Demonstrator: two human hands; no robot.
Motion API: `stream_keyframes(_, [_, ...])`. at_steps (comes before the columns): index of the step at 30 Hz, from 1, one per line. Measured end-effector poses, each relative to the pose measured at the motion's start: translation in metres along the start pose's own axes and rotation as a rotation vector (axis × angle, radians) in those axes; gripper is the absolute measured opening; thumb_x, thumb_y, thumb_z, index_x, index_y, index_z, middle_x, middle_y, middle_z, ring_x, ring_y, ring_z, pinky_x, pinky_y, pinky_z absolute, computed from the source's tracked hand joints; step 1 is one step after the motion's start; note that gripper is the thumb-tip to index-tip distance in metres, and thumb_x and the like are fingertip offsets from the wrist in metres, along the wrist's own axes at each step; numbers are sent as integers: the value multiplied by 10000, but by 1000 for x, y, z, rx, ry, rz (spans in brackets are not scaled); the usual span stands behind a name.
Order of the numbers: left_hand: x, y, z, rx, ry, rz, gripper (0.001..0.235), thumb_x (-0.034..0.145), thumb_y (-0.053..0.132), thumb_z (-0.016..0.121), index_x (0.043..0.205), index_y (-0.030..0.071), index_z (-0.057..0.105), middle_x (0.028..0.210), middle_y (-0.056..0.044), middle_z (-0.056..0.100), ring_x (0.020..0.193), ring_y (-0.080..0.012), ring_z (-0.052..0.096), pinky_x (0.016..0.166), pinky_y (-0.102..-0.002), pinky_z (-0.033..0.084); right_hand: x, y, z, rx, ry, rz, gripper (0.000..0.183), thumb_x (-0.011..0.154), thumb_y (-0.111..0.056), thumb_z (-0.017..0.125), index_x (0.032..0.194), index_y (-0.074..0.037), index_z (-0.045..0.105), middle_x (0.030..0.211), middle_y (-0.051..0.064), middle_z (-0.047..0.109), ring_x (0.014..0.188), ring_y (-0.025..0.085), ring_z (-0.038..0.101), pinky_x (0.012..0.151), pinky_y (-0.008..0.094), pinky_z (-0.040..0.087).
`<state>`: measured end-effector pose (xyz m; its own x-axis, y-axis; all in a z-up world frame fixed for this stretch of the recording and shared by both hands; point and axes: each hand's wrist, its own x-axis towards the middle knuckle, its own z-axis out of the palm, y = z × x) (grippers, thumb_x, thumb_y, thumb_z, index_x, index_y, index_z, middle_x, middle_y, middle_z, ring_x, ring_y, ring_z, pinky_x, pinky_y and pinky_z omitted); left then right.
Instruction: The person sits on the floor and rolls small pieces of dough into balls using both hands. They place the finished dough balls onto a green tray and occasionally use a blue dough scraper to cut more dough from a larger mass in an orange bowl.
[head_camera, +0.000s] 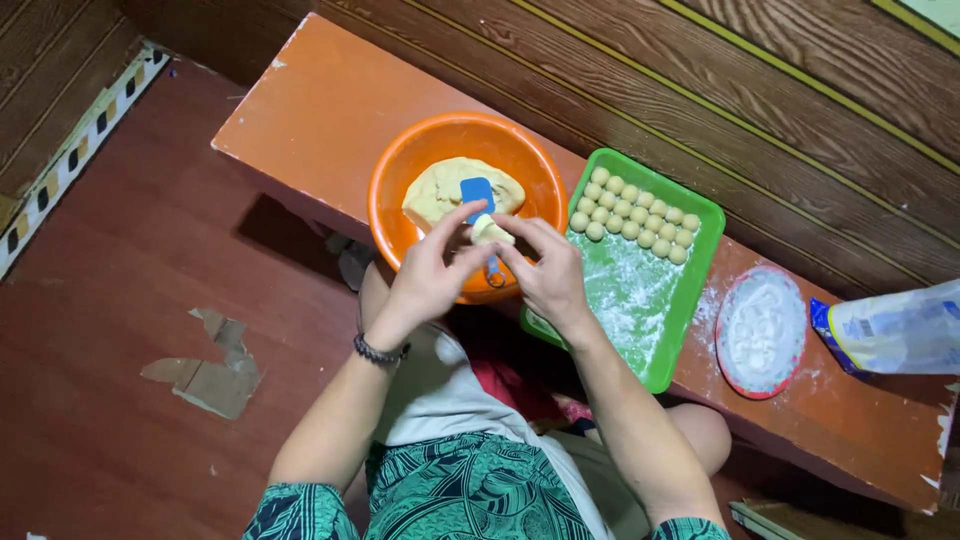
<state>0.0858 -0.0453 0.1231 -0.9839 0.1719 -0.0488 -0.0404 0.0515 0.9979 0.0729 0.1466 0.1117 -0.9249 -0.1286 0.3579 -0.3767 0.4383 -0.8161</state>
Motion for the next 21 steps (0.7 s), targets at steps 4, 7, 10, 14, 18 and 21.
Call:
stream_keyframes(4, [-5, 20, 17, 74, -46, 258, 775, 842, 119, 841, 1523, 122, 470, 1161, -221, 618, 924, -265, 719, 803, -333, 622, 1, -5, -14, 338, 11, 287, 325, 878, -101, 823, 1177, -106, 698, 923, 20, 767, 833, 55, 689, 738, 179, 584])
stream_keyframes(7, [1, 14, 21, 359, 41, 493, 641, 870, 204, 830, 1446, 123, 562, 1129, -150, 615, 937, -316, 719, 778, -381, 639, 0, -10, -23, 356, -17, 267, 229, 891, -81, 829, 1103, -60, 745, 829, 71, 751, 754, 77, 663, 675, 231, 581])
stream_keyframes(10, [1, -1, 25, 452, 65, 595, 437, 910, 256, 784, 1318, 159, 659, 1118, -43, 637, 933, -224, 710, 792, -326, 617, -6, -8, -23, 398, -67, 318, 128, 931, -71, 779, 1051, -32, 761, 814, 111, 751, 733, 99, 656, 664, 286, 593])
stream_keyframes(14, [3, -29, 25, 664, 163, 705, 322, 985, 287, 676, 1290, 186, 663, 1071, 1, 627, 935, -191, 694, 806, -312, 598, -7, -5, -17, 356, -81, 344, 152, 940, -69, 763, 1087, -28, 772, 812, 130, 758, 725, 143, 705, 687, 311, 620])
stream_keyframes(18, [-1, -51, 26, 687, 159, 737, 226, 984, 253, 668, 1176, 139, 699, 984, -36, 645, 877, -244, 701, 748, -344, 596, -11, -4, -14, 59, -139, 356, 86, 903, -94, 772, 975, -121, 809, 719, 72, 760, 639, 131, 725, 619, 281, 605])
stream_keyframes(21, [5, -62, 15, 380, 90, 603, 168, 951, 181, 728, 1113, 140, 744, 918, -58, 694, 852, -279, 716, 743, -357, 590, -9, 12, -7, 104, -199, 418, 95, 920, -125, 758, 992, -157, 812, 737, 49, 769, 665, 89, 684, 650, 283, 581])
